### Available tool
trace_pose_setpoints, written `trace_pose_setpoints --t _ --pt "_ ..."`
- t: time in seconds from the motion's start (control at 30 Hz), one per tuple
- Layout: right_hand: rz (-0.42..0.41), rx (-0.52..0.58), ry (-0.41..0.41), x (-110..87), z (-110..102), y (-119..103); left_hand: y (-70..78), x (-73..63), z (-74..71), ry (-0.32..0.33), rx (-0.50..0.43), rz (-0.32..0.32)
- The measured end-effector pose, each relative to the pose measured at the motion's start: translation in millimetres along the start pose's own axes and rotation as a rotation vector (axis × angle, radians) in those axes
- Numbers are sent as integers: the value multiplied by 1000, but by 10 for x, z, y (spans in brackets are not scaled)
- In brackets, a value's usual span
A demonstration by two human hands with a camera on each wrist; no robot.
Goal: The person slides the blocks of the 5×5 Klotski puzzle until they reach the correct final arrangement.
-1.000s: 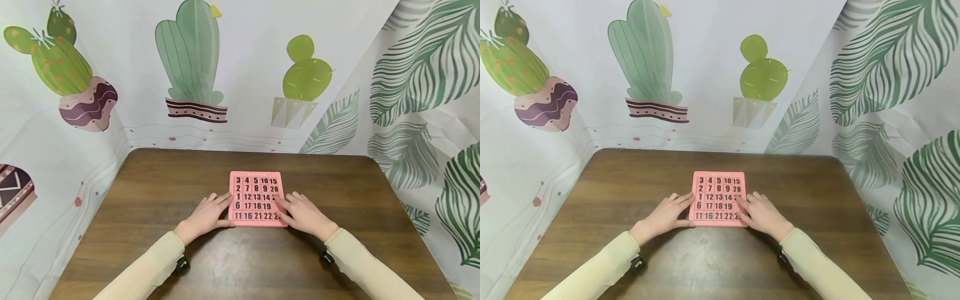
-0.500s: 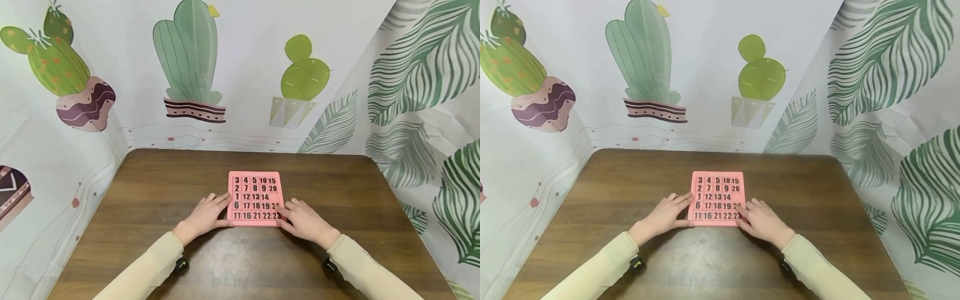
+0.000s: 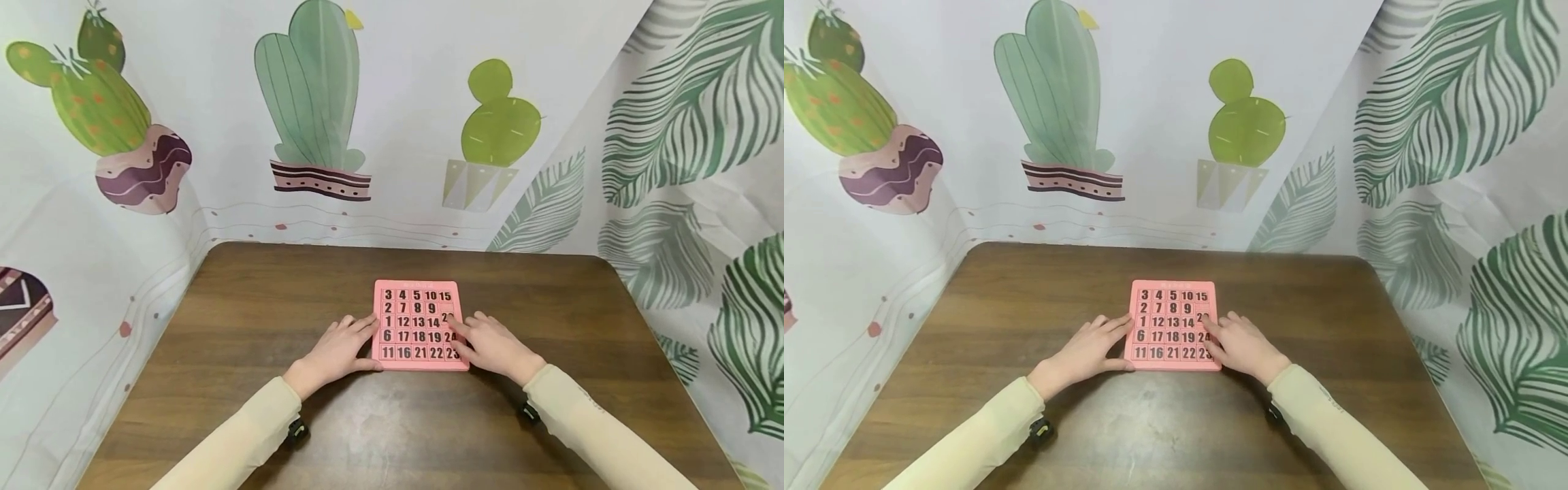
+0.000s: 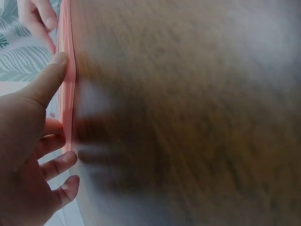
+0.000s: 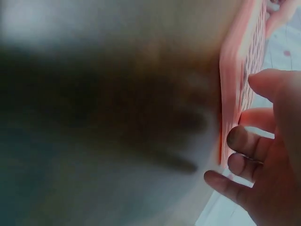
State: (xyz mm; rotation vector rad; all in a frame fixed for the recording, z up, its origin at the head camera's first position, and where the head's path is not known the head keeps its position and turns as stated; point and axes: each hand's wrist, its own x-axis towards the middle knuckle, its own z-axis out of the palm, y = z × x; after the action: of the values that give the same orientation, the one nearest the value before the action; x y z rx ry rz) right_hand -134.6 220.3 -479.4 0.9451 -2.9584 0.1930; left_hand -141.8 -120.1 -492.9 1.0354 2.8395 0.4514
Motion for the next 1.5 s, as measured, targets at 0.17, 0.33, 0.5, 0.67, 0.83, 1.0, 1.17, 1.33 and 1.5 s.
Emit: trace_pose_setpoints --t 0.17,0.33,0.5,0.67,0.83,1.0,1.17,1.33,1.5 --pt "-56 -12 43 -32 -23 -62 -20 -8 6 5 3 -1" --pt "1 76 32 145 -61 36 -16 -12 7 4 2 -10" --pt "82 80 -50 290 -43 165 3 -20 3 -2 8 -14" --pt "99 103 -107 267 -32 174 16 -20 -20 0 26 -22" --pt "81 121 -90 202 -56 89 1 -5 -45 11 42 -14" --pt "29 64 -8 229 -60 37 -12 7 -55 6 37 -21" --pt "31 22 67 383 -49 24 0 9 -53 -6 13 -22" --pt "71 7 -21 481 -4 29 2 20 -20 -6 20 -17" --pt "107 19 -52 431 4 90 -9 18 -3 -12 24 -25"
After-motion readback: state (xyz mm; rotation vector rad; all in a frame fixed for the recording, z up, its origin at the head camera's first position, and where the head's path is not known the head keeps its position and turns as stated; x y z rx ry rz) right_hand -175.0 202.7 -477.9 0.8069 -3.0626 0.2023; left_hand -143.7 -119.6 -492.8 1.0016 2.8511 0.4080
